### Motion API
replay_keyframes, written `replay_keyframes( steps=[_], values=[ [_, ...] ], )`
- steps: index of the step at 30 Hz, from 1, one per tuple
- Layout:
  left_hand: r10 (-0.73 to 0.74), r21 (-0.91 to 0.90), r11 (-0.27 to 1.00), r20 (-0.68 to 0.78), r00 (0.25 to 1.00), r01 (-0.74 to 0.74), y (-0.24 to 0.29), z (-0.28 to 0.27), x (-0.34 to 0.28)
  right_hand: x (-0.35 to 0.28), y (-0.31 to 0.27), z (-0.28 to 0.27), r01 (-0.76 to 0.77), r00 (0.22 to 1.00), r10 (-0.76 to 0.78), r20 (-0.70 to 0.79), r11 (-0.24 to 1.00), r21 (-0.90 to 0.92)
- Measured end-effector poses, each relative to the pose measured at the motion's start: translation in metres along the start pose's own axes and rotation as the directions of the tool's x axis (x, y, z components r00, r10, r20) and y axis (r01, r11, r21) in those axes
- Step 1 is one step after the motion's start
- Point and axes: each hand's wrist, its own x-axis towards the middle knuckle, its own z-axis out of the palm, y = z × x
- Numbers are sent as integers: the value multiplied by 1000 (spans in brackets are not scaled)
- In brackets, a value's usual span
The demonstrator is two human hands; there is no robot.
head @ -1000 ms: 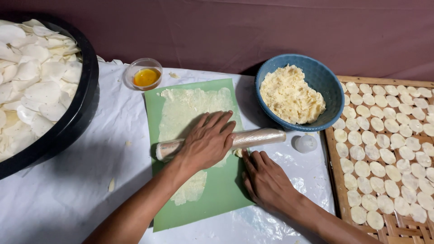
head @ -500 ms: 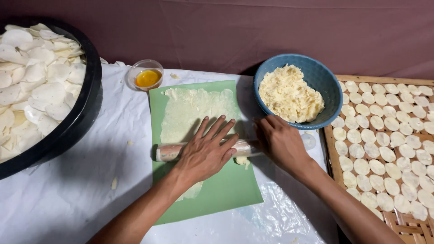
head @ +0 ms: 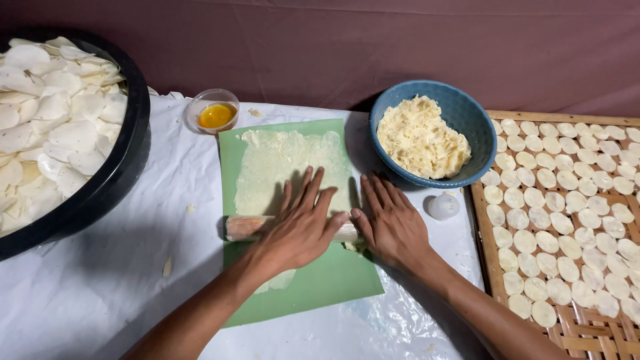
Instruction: Roll out a yellow dough paste onto a green mat using a rolling pin to create thin layers.
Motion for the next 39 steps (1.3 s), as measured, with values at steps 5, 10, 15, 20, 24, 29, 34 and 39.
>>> replay_keyframes(
  steps=[5,10,15,20,24,29,34,39],
  values=[
    [14,237,971,-127,992,16,-5,16,3,-15,-6,5,19,995,-21,-93,999,-31],
    [128,332,942,-228,965,-47,3,29,-26,-47,-19,7,50,989,-48,-139,999,9],
    [167,347,936,-282,945,-61,14,43,-62,-85,-23,9,177,978,-163,-133,979,105],
    [113,306,952,-248,962,-33,9,34,-43,-61,-10,2,165,986,-162,-38,978,124],
    [17,283,958,-204,979,42,-12,19,10,-5,6,-3,131,991,-133,20,988,86],
    [-46,266,957,-260,965,117,-31,15,51,36,21,-8,132,989,-142,43,975,179],
    [-86,225,962,-283,955,153,-36,11,62,53,33,-5,126,988,-147,44,942,312],
    [-58,195,976,-193,980,96,-26,10,41,31,16,-18,152,982,-167,84,974,169]
  ],
)
